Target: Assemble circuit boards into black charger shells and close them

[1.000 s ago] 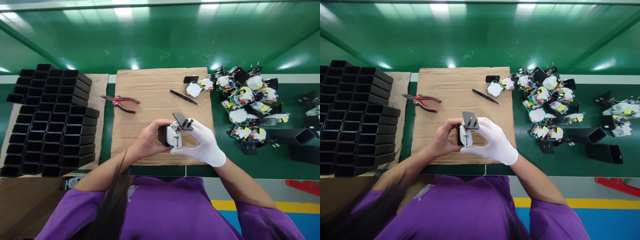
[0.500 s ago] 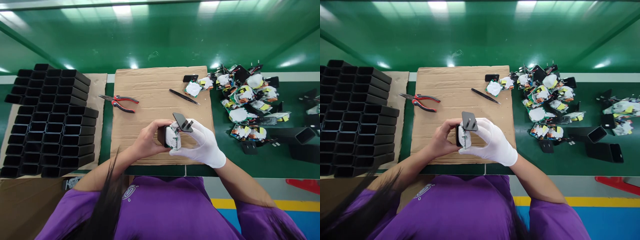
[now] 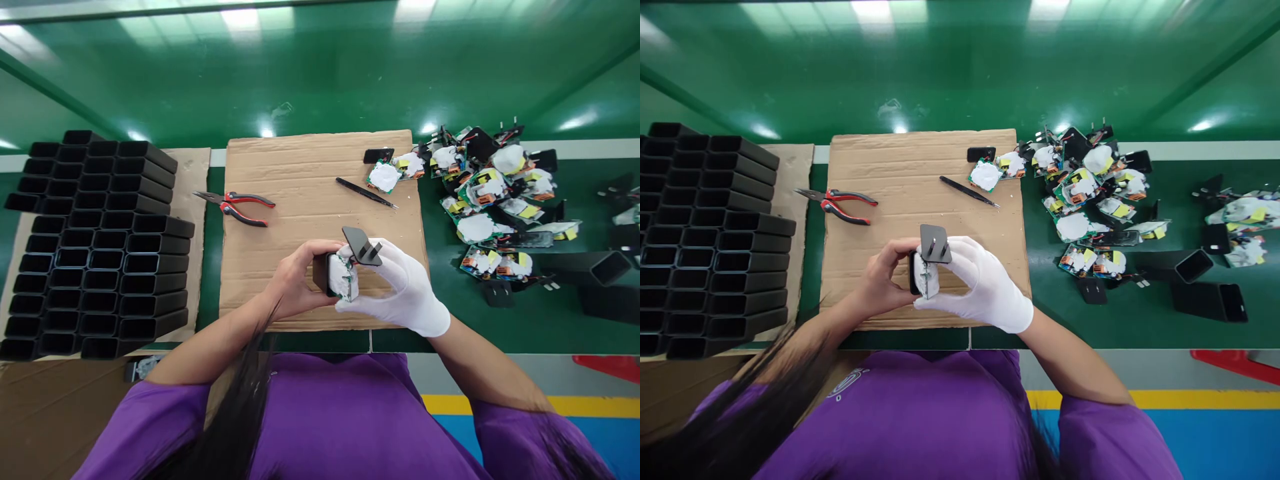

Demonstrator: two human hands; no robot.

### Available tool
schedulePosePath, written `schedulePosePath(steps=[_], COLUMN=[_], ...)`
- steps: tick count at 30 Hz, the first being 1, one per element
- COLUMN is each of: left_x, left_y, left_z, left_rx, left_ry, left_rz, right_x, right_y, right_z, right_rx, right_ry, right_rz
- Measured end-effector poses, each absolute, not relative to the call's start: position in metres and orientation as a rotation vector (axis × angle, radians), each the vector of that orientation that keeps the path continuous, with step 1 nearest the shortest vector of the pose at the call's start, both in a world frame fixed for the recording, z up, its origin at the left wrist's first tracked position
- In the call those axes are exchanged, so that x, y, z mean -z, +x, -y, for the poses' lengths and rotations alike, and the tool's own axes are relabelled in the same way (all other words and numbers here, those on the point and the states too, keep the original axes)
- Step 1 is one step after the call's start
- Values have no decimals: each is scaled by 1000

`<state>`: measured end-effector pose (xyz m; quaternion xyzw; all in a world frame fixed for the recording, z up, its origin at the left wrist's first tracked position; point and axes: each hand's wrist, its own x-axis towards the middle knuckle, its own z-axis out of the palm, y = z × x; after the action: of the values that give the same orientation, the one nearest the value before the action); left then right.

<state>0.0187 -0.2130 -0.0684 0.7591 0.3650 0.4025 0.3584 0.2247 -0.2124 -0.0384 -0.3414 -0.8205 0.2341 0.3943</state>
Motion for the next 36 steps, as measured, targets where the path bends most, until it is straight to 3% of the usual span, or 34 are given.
schedulePosePath(steps=[8, 17, 23, 25, 31, 36], left_x=[72, 79, 79, 77, 76, 77], left_y=[17, 21, 21, 19, 15, 18], left_z=[213, 209, 210, 210, 204, 200], left_rx=[-1037, -999, -1093, -1072, -963, -914], left_ry=[1977, 1983, 2070, 2039, 1574, 1294], left_rz=[-959, -1151, -1095, -1055, -801, -861], right_x=[45, 49, 50, 49, 46, 50], right_y=[223, 211, 202, 199, 197, 194], right_z=[216, 215, 210, 210, 207, 206], right_rx=[-655, -964, -1719, -1835, -1658, -1530], right_ry=[-938, -1192, -1226, -1205, -1233, -1273], right_rz=[2073, 1982, 1629, 1523, 1416, 1478])
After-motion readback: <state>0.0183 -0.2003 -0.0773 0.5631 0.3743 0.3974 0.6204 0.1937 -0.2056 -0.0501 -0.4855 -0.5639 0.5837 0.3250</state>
